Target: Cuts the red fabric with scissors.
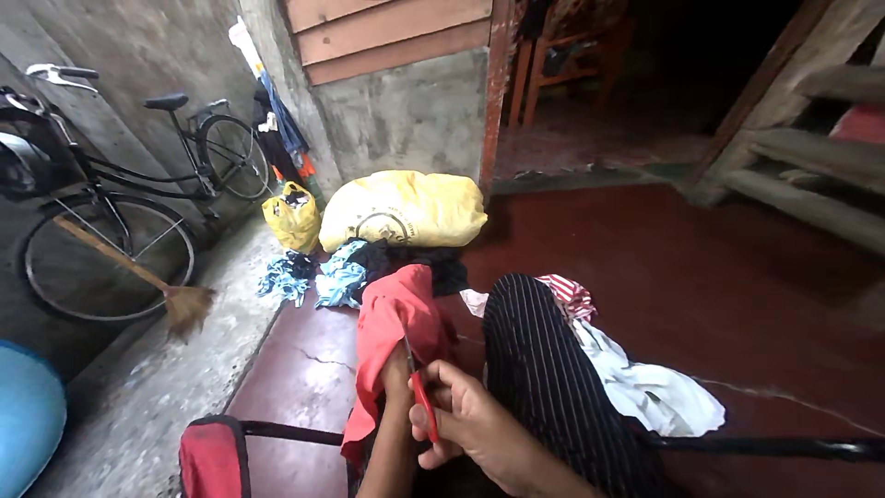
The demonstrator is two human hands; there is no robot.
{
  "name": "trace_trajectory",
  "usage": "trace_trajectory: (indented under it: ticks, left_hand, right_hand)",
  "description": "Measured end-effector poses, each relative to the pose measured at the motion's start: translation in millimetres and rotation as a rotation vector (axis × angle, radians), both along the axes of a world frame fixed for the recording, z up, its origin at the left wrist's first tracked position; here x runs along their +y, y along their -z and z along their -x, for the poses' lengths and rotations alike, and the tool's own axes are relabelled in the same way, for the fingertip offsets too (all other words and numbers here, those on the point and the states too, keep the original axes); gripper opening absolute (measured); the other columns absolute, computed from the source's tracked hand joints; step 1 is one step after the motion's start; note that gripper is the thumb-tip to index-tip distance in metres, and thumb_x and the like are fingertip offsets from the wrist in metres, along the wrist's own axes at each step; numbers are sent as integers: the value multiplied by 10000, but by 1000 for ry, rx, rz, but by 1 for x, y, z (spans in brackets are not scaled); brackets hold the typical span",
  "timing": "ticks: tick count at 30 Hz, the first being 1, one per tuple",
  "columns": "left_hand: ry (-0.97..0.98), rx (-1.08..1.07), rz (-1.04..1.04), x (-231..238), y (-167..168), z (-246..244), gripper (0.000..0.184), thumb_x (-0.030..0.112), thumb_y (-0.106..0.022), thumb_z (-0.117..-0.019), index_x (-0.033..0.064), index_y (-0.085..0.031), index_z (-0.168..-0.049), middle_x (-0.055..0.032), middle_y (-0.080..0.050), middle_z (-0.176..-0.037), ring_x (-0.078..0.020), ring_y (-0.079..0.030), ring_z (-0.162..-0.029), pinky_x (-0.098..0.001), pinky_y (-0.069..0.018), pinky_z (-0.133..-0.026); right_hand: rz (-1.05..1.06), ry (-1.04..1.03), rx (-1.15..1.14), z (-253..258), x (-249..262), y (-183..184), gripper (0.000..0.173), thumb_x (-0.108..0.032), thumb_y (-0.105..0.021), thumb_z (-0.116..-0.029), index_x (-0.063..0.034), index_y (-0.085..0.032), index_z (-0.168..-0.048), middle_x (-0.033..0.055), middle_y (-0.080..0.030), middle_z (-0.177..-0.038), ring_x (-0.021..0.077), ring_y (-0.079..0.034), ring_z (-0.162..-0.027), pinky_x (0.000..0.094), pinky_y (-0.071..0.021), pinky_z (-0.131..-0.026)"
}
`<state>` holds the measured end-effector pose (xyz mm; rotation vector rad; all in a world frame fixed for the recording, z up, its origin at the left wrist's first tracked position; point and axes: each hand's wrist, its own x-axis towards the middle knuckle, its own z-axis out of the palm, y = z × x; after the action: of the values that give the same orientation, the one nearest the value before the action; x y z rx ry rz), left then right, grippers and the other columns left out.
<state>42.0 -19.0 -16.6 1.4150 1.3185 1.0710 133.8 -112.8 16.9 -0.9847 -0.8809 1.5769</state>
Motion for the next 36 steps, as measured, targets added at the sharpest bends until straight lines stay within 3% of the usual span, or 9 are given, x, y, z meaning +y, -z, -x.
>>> trace_trajectory:
  ticks: [5,11,16,21,25,30,32,34,36]
  left_hand:
    - [27,-109,31,1,-24,6,280,-27,-380,-1059,-193,-554,-1204,-220,-628,-1104,-126,-564,-993,-230,-451,-935]
    - [87,-522,50,7,-22,3,262,50,-330,-1088,-53,-569,-1056,-22,-589,-834,-11,-567,-767,-176,-500,-730]
    - [75,-69,23,15,-47,6,222,-14,-427,-1048,-148,-595,-1104,-154,-610,-928,-109,-549,-838,-255,-480,-806]
    - [242,-190,34,28,-30,17,226,20,-394,-1056,-110,-568,-1116,-60,-581,-874,-18,-546,-783,-181,-490,-750]
    - [222,15,257,44,-60,11,183,15,-507,-1021,-26,-610,-876,-17,-559,-702,-60,-530,-627,-234,-489,-626]
    - [207,-69,227,20,-88,10,237,-25,-446,-1038,-23,-579,-842,-3,-526,-657,-37,-499,-592,-196,-461,-603]
    - [277,-241,128,29,-82,2,198,-51,-443,-1013,9,-578,-881,42,-576,-672,33,-549,-610,-136,-491,-603]
    - [364,-280,21,41,-84,-6,190,-43,-386,-1036,-117,-559,-1058,-44,-602,-850,11,-552,-758,-152,-489,-738]
    - [317,-252,83,46,-92,-16,248,1,-310,-1070,-114,-526,-1112,-49,-557,-882,1,-519,-769,-162,-469,-745]
  right_hand:
    - [-18,-25,1,5,6,-5,344,-105,-692,-952,-77,-503,-1238,76,-686,-950,212,-727,-782,383,-647,-638]
    - [-58,-37,4,3,11,-9,339,-105,-688,-958,-72,-505,-1242,76,-683,-954,210,-726,-784,386,-650,-649]
    - [-104,-63,-28,1,16,-17,357,-121,-702,-952,-81,-501,-1245,61,-685,-959,195,-729,-798,370,-651,-656]
    - [-123,-73,-11,5,18,-23,382,-112,-701,-950,-71,-491,-1267,75,-685,-963,211,-732,-802,387,-654,-659]
    - [-103,-45,22,1,14,-18,380,-104,-690,-958,-75,-489,-1279,72,-684,-934,215,-727,-782,401,-653,-661]
    - [-100,-52,24,1,20,-22,352,-113,-679,-964,-77,-491,-1260,62,-682,-930,203,-724,-782,392,-649,-657]
    - [-110,-24,15,-2,27,-31,358,-120,-680,-964,-66,-496,-1267,66,-673,-936,206,-724,-788,397,-654,-669]
    - [-128,0,7,-7,33,-40,343,-123,-680,-969,-70,-508,-1261,64,-675,-942,203,-726,-794,389,-655,-678]
    - [-139,7,15,-11,34,-46,325,-120,-677,-972,-75,-520,-1252,66,-673,-943,201,-720,-796,384,-650,-687]
